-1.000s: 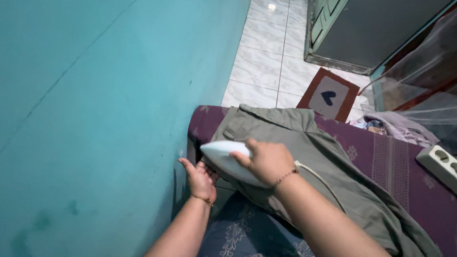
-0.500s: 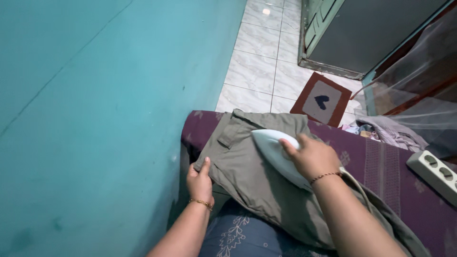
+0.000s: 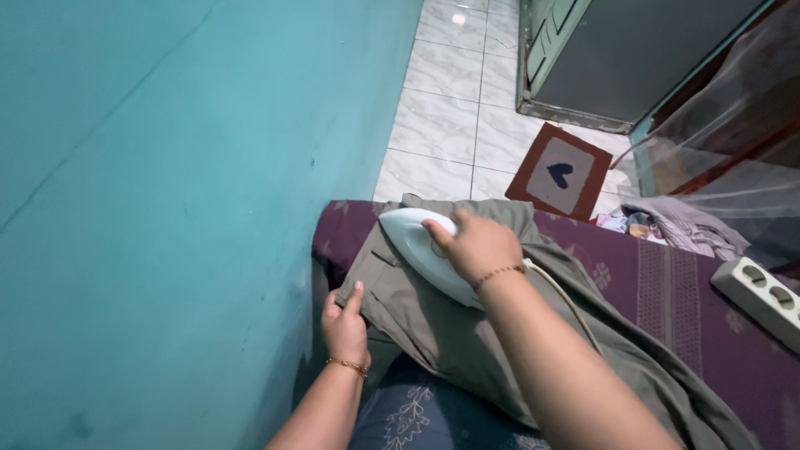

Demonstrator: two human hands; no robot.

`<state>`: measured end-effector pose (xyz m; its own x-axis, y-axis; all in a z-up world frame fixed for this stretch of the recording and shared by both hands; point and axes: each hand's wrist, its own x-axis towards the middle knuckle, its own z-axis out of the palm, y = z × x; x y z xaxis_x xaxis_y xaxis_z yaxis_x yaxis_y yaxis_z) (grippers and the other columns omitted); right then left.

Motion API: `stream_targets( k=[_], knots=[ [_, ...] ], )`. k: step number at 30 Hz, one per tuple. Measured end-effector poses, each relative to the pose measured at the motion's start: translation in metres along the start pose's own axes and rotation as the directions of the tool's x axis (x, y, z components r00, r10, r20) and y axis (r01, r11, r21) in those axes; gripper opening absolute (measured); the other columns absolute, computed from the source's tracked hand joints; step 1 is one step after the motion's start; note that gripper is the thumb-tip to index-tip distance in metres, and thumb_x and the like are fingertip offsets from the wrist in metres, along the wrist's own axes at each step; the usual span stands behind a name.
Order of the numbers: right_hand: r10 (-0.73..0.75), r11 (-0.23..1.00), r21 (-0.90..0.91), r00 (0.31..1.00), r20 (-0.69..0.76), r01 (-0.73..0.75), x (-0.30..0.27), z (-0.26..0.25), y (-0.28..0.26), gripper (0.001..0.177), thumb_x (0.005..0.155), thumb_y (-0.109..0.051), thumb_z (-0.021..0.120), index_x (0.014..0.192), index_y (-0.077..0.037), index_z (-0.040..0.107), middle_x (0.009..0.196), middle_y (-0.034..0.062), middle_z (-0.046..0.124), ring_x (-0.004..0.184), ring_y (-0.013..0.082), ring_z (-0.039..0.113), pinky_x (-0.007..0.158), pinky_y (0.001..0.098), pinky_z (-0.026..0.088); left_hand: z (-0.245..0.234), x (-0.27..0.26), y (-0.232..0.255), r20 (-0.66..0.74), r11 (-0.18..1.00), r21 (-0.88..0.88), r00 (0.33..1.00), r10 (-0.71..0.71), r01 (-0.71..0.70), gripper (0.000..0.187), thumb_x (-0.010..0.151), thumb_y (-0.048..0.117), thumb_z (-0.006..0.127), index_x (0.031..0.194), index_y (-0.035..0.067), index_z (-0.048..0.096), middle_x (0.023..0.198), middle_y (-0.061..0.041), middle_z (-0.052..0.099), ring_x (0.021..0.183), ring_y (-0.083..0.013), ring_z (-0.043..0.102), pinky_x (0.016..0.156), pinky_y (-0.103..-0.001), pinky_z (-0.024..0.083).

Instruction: The person irons a pair of gray trousers on a purple patterned ironing board. They repeatedly smooth the fabric with one hand while moving a white electric iron with the other, repositioning the trousers several times to cover different sections.

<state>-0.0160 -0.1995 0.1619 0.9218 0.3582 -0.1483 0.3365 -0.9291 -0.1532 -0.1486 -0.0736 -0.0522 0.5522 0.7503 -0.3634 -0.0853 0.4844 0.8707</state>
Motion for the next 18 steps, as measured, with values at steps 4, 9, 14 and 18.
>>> stream_targets(
  k=[4,9,14,18],
  knots=[
    [-0.125,0.989,-0.078,0.992,-0.031,0.122,0.001,0.003,-0.004,0.066,0.093,-0.072,0.048,0.117,-0.015,0.069,0.098,0.0151,0.076,0.091,0.0356,0.073,0.079,0.0474,0.057,-0.002,0.002,0.002,-0.003,0.999,0.004,0.999,-0.033,0.033,0.02,0.094,0.024,0.075,0.094,0.006,0.067,0.083,0.003,0.06,0.076,-0.0093,0.049,0.07,-0.028,0.04],
    [0.119,0.993,-0.039,0.985,0.122,-0.115,-0.025,-0.008,0.018,0.065,0.093,-0.072,0.045,0.12,-0.017,0.066,0.097,0.0139,0.077,0.089,0.0308,0.075,0.078,0.0468,0.06,0.001,0.002,0.009,0.001,1.0,-0.012,1.0,-0.021,0.021,0.017,0.091,0.022,0.075,0.094,0.006,0.069,0.084,0.004,0.065,0.079,-0.0073,0.056,0.075,-0.026,0.046],
    [0.104,0.985,-0.158,0.975,0.196,-0.073,-0.085,-0.004,0.053,0.06,0.09,-0.072,0.048,0.114,-0.02,0.067,0.092,0.011,0.077,0.084,0.0291,0.076,0.075,0.0424,0.061,0.003,0.0,0.015,0.014,0.999,0.002,0.999,0.045,-0.045,0.018,0.092,0.02,0.074,0.096,0.004,0.069,0.086,0.003,0.067,0.08,-0.0081,0.057,0.076,-0.027,0.047],
    [-0.289,0.944,-0.158,0.957,0.029,0.29,-0.143,0.019,0.084,0.05,0.089,-0.066,0.059,0.1,-0.018,0.069,0.072,0.0074,0.074,0.064,0.0299,0.072,0.066,0.0426,0.058,0.002,-0.004,0.021,0.023,0.996,-0.044,0.996,-0.082,0.082,0.014,0.09,0.019,0.072,0.098,0.007,0.068,0.086,0.002,0.067,0.078,-0.01,0.059,0.072,-0.029,0.047]
  ],
)
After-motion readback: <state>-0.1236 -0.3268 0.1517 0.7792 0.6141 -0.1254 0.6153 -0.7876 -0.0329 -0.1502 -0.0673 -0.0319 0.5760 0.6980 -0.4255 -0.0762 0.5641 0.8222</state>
